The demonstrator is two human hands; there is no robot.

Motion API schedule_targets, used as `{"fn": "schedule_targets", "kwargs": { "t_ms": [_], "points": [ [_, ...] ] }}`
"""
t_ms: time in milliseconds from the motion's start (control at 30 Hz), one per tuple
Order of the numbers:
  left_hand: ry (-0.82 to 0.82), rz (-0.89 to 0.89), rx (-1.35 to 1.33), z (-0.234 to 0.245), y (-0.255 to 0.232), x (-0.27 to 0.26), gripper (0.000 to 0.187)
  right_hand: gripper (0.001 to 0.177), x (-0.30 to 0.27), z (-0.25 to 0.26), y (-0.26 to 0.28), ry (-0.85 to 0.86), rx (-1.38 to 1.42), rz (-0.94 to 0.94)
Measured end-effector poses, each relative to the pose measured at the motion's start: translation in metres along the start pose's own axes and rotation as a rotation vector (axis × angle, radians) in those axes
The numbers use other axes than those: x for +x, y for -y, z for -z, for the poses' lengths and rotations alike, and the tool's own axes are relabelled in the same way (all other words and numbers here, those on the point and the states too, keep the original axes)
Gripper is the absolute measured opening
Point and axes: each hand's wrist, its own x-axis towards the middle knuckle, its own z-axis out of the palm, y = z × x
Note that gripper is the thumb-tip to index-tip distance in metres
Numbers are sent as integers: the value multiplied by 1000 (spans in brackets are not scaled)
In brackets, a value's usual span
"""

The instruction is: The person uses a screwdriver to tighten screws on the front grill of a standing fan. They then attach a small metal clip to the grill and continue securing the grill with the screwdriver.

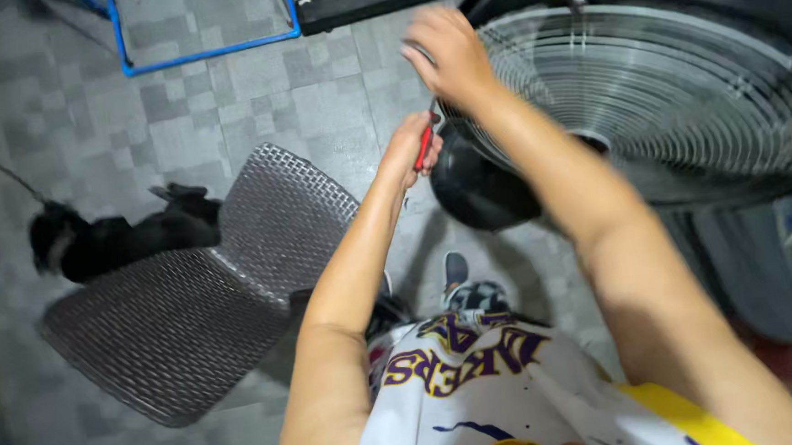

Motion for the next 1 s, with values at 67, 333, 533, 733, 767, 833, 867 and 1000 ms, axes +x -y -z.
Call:
{"fn": "schedule_targets", "kwargs": {
  "t_ms": [67,333,533,733,767,833,867,1000],
  "points": [
    [32,-29,61,14,6,10,31,13,-48,2,36,-227,119,-384],
    [203,-125,393,69,17,58,22,34,-104,-42,103,-275,1438,-1611],
    [290,-33,515,60,3,66,20,18,-113,-89,115,-550,1350,-1538],
    [150,-412,1063,77,-31,135,50,14,-128,-109,102,-572,929,-1624],
    [7,-562,1036,73,-51,156,55,15,-128,-111,102,-551,837,-1664],
    [9,-743,694,57,-83,191,62,18,-126,-125,110,-550,678,-1635],
    [122,-654,618,46,-87,203,63,20,-123,-122,104,-546,588,-1606],
    [420,-356,347,14,-77,222,67,26,-113,-133,102,-456,284,-1600]
  ]
}}
